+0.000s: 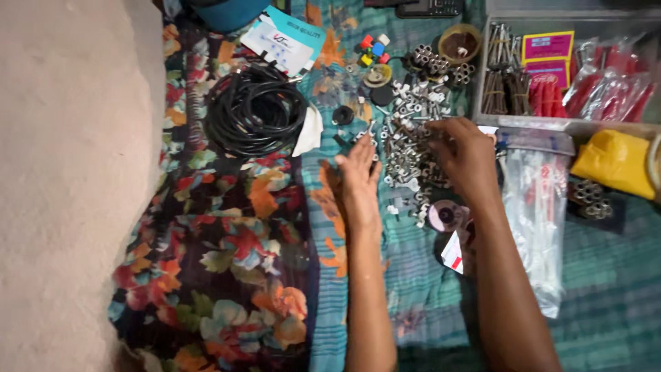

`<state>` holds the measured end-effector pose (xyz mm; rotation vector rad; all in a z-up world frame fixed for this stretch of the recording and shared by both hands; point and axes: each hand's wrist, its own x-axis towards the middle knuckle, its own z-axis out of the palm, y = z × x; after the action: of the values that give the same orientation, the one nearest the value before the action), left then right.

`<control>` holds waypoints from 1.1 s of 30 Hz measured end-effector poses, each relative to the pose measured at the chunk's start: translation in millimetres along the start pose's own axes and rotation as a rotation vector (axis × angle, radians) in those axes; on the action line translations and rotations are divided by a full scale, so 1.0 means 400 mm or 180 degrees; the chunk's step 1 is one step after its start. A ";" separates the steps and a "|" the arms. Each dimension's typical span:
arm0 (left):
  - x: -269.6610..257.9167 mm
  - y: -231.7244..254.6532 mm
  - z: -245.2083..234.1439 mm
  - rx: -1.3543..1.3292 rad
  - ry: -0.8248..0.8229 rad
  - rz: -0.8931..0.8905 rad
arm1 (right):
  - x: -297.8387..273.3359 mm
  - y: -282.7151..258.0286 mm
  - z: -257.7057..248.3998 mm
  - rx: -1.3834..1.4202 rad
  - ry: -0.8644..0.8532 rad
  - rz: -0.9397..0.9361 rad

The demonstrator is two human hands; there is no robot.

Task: The person assembles small electrical components by hand. They pick up metal connectors and white plastic pieces from a pile on a floral cloth, fit them together, and place the assembled units into a clear plastic bag.

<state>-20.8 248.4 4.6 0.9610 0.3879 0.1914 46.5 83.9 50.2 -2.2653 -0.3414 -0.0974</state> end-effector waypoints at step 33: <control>0.134 0.059 0.137 0.4030 -0.1054 0.0923 | 0.020 0.042 0.010 0.0154 0.0008 0.0074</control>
<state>50.7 237.7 39.5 2.2646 0.0111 0.0221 58.6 78.1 36.8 -2.2205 -0.3126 -0.0789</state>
